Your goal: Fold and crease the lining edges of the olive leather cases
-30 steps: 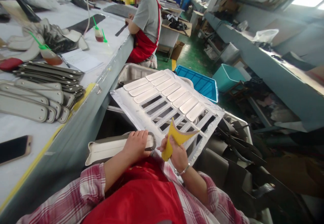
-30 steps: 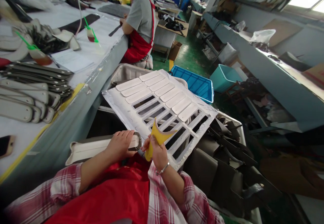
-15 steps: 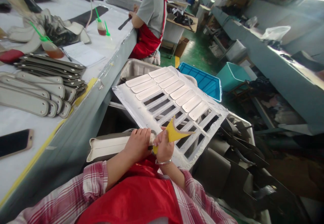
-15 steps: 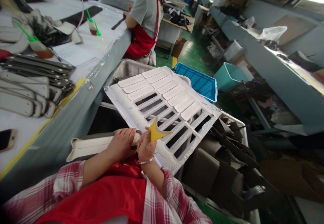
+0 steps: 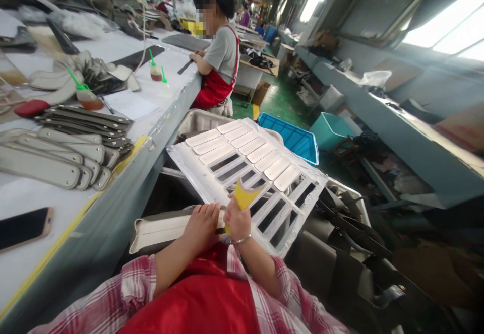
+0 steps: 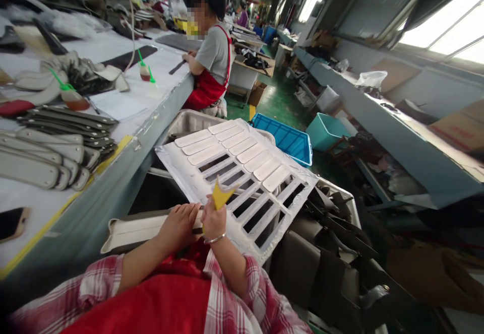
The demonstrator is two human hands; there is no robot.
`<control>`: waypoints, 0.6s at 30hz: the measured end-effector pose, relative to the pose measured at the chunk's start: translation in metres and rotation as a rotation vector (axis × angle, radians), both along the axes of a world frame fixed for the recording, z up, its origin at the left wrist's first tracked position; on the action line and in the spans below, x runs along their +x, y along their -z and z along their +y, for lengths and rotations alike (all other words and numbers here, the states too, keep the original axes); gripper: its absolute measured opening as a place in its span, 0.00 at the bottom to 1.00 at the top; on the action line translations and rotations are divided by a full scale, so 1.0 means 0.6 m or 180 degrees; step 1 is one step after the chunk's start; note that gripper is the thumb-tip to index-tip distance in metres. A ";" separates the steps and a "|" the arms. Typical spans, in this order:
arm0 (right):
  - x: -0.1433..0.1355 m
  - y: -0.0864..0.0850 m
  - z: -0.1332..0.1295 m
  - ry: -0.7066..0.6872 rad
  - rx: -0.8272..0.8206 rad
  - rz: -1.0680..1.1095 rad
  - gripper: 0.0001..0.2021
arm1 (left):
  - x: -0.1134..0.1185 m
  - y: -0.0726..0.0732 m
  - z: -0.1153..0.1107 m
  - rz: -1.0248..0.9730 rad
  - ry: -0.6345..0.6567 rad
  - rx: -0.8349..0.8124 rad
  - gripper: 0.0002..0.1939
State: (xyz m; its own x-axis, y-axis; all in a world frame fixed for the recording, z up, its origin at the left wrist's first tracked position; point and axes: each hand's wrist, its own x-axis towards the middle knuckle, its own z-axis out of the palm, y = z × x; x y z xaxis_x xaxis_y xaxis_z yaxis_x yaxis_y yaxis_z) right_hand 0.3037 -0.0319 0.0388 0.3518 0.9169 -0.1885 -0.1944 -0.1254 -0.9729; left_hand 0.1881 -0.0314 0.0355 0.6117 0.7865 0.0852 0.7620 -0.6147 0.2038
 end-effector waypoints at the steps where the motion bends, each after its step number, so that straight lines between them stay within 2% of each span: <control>1: 0.007 -0.001 -0.002 0.0255 0.0101 0.0211 0.16 | 0.000 0.001 -0.002 -0.0004 -0.0011 0.0029 0.34; 4: 0.027 -0.001 -0.005 0.0911 0.0275 0.0705 0.15 | 0.001 0.003 -0.003 0.0019 -0.0055 0.0048 0.36; 6: 0.032 0.004 -0.004 0.1066 0.0270 0.0908 0.16 | 0.002 0.002 -0.002 0.0037 -0.0068 0.0032 0.36; 9: 0.025 0.015 -0.003 0.1077 0.0157 0.0934 0.17 | 0.004 0.001 -0.001 0.0055 -0.0059 0.0008 0.36; 15: 0.002 0.037 -0.002 0.0962 0.0317 0.0339 0.19 | 0.004 0.006 0.005 0.0118 0.0034 -0.0071 0.37; 18: 0.008 0.037 0.005 0.0820 0.0182 0.0510 0.19 | 0.004 0.008 0.005 0.0136 0.0078 -0.0071 0.37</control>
